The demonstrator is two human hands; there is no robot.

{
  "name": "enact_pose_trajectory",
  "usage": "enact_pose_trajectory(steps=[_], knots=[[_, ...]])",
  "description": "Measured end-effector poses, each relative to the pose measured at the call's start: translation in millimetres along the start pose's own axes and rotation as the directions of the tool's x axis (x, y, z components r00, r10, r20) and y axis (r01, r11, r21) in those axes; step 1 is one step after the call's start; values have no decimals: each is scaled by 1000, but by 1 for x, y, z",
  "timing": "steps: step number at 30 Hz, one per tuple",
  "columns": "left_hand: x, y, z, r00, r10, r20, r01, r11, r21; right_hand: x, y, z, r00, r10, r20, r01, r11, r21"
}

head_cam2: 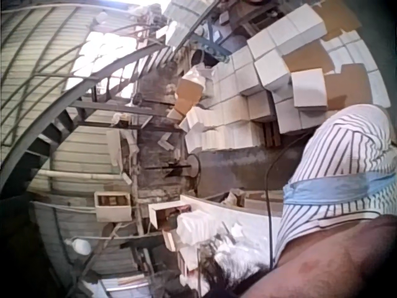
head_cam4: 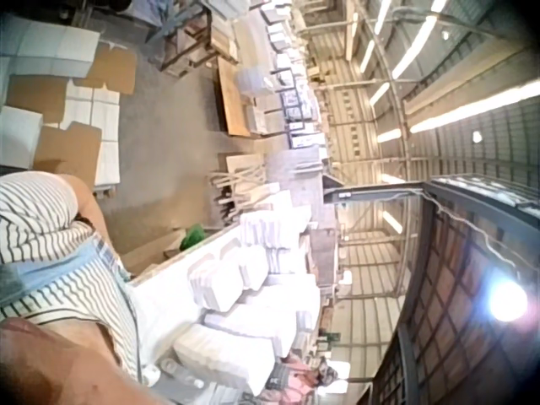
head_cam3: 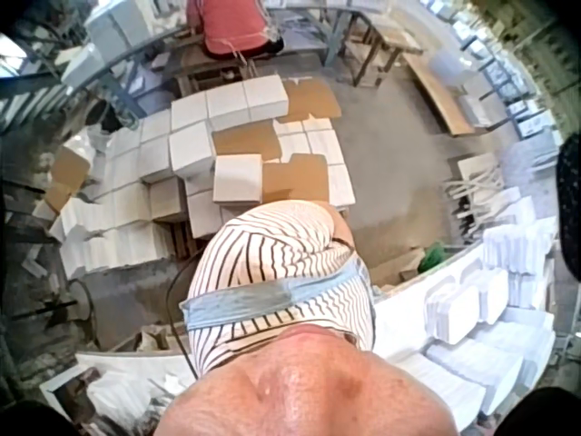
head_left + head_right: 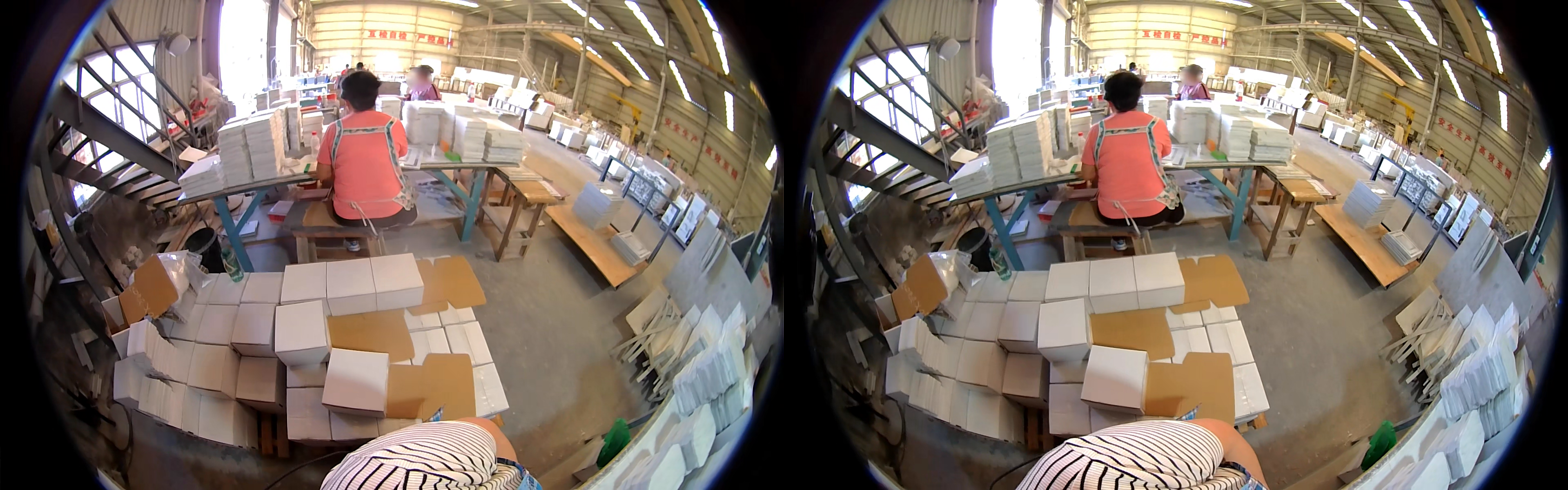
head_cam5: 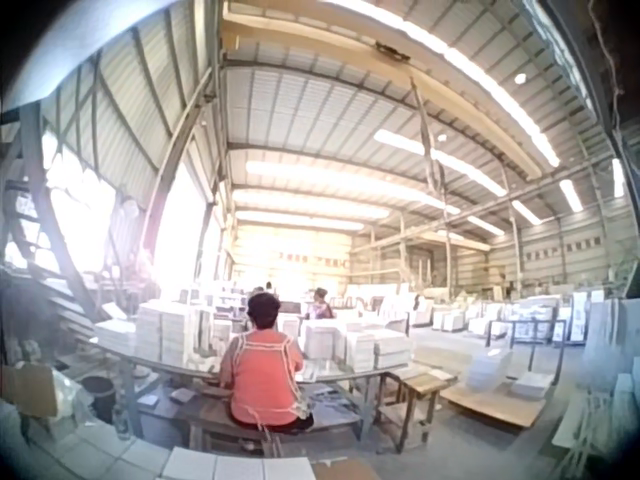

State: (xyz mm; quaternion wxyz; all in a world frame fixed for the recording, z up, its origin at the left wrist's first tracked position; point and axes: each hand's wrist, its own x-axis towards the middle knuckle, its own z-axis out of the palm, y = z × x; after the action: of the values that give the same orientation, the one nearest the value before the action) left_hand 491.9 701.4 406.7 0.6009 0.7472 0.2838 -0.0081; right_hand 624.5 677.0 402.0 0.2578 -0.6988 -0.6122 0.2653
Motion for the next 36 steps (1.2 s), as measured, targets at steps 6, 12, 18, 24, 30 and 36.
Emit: enact_pose_trajectory(steps=[6,12,18,24,30,36], knots=[[0,3,6,999,-11,31,12,1000,-24,-5,18,-13,998,48,-44,-47,999,9],[-3,6,10,997,-9,80,14,998,-56,-43,79,-47,966,191,-175,-190,981,21],[19,18,25,957,10,288,11,998,-69,-196,211,-119,683,568,-459,-526,819,230],[43,-7,25,830,-275,486,388,909,-148,-244,206,-155,431,701,-568,-606,691,393],[61,8,10,807,-385,447,455,889,-56,-233,179,-162,413,398,-819,-696,718,-2],[103,0,0,735,-359,575,466,883,-45,-224,99,-171,547,198,-813,-638,728,-251]])
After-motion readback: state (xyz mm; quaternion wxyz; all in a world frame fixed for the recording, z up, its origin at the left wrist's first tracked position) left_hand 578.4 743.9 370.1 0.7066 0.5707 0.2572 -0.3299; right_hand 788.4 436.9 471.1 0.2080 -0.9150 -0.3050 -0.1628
